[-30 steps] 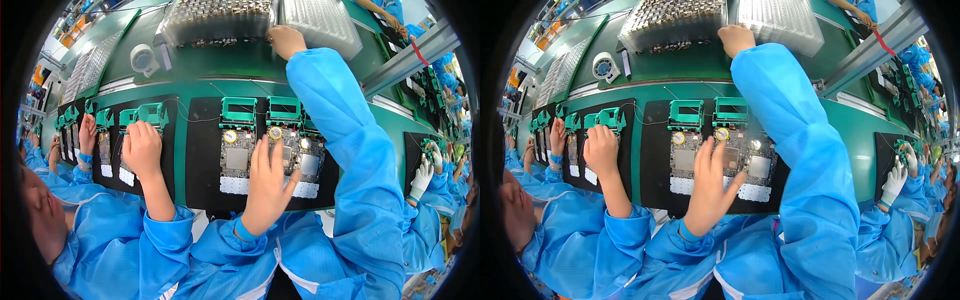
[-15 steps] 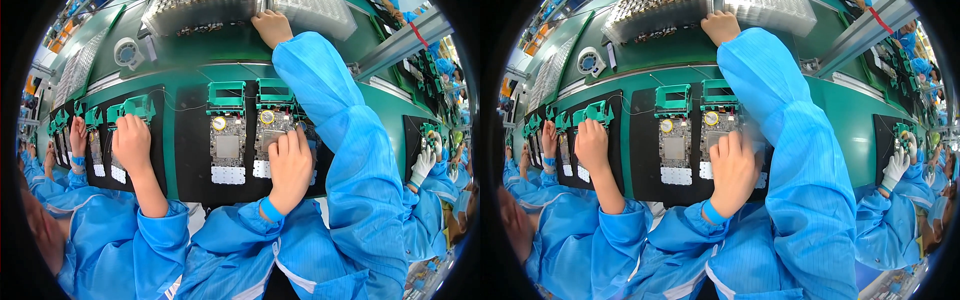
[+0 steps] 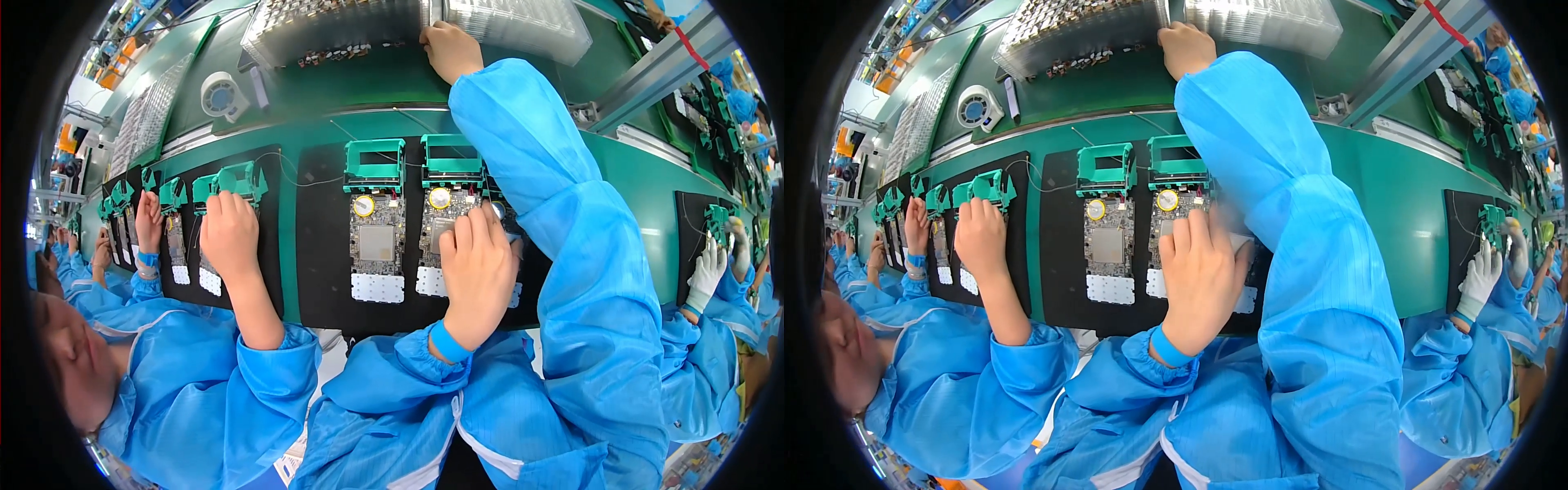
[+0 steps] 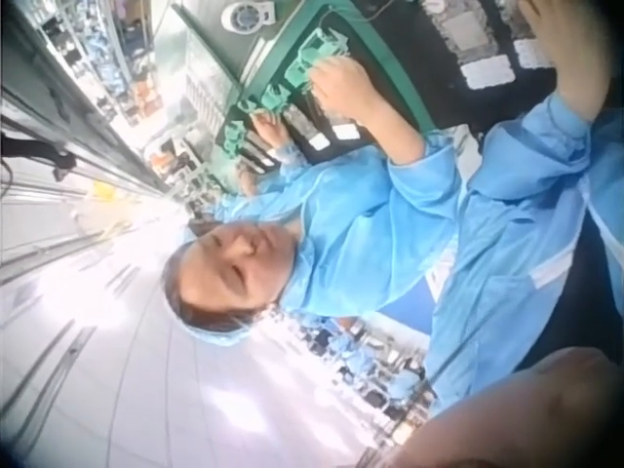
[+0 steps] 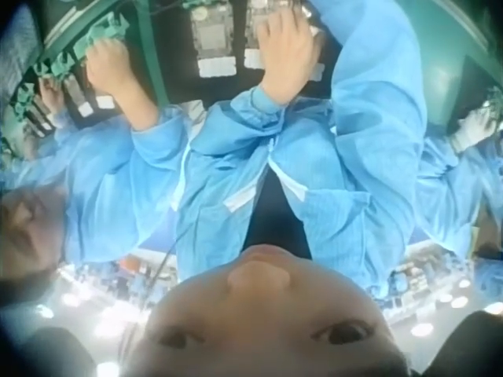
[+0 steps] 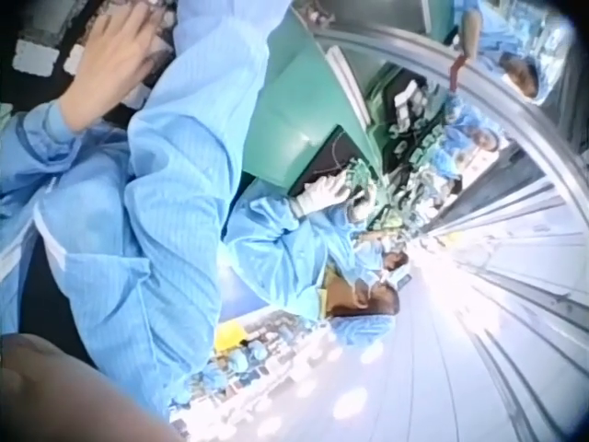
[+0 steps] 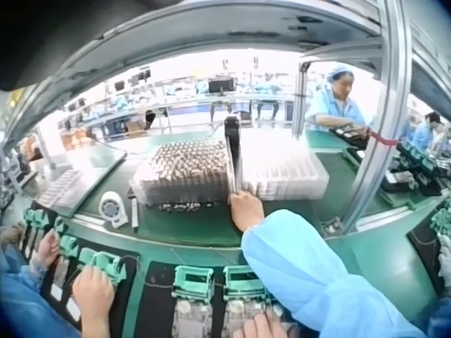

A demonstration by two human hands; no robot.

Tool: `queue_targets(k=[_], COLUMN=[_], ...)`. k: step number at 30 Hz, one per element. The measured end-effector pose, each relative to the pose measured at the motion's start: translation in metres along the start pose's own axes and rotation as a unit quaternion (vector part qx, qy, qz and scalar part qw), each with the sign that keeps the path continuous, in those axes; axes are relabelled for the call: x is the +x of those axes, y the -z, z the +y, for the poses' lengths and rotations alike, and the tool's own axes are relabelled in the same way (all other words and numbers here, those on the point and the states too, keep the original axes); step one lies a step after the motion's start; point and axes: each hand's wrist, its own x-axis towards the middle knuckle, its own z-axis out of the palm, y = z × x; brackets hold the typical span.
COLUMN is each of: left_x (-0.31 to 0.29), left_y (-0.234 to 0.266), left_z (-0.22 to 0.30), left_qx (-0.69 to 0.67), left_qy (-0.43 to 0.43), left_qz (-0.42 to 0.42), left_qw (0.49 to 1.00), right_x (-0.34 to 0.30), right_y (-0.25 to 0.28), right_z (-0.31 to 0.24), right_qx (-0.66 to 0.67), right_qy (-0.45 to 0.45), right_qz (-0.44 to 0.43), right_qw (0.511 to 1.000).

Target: The person assembles electronic components onto PCBs and connects wires to connectors, working by hand on a factory assembly line.

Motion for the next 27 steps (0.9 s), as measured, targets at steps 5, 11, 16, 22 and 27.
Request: queue_targets(k=[5,11,16,22,27], left_x=[0.001,0.001,0.013,0.014,0.017], left_y=[0.003,-0.005,-0.017,-0.014,0.001], left_z=[-0.001,-0.003,0.001,-0.001,0.005], left_qx=[0.005,0.066,0.034,-0.116,-0.378], left_qy=[0.016,-0.001,0.03,0.035,0.176], left_qz=[0.008,0.032,0.033,0.059,-0.079], left_qw=[1.0,0.997,0.998,0.991,0.905], right_x=[0.0,-0.024,-0.107,-0.185,-0.199], right_y=[0.024,0.152,0.202,0.216,0.229], right_z=[-0.005,0.005,0.035,0.027,0.02], right_qx=[-0.006,0.301,0.431,0.511,0.507], right_qy=[-0.025,0.048,-0.002,-0.158,-0.15], right_qz=[-0.028,0.028,0.005,-0.057,-0.095], right_qw=[0.999,0.952,0.902,0.843,0.844])
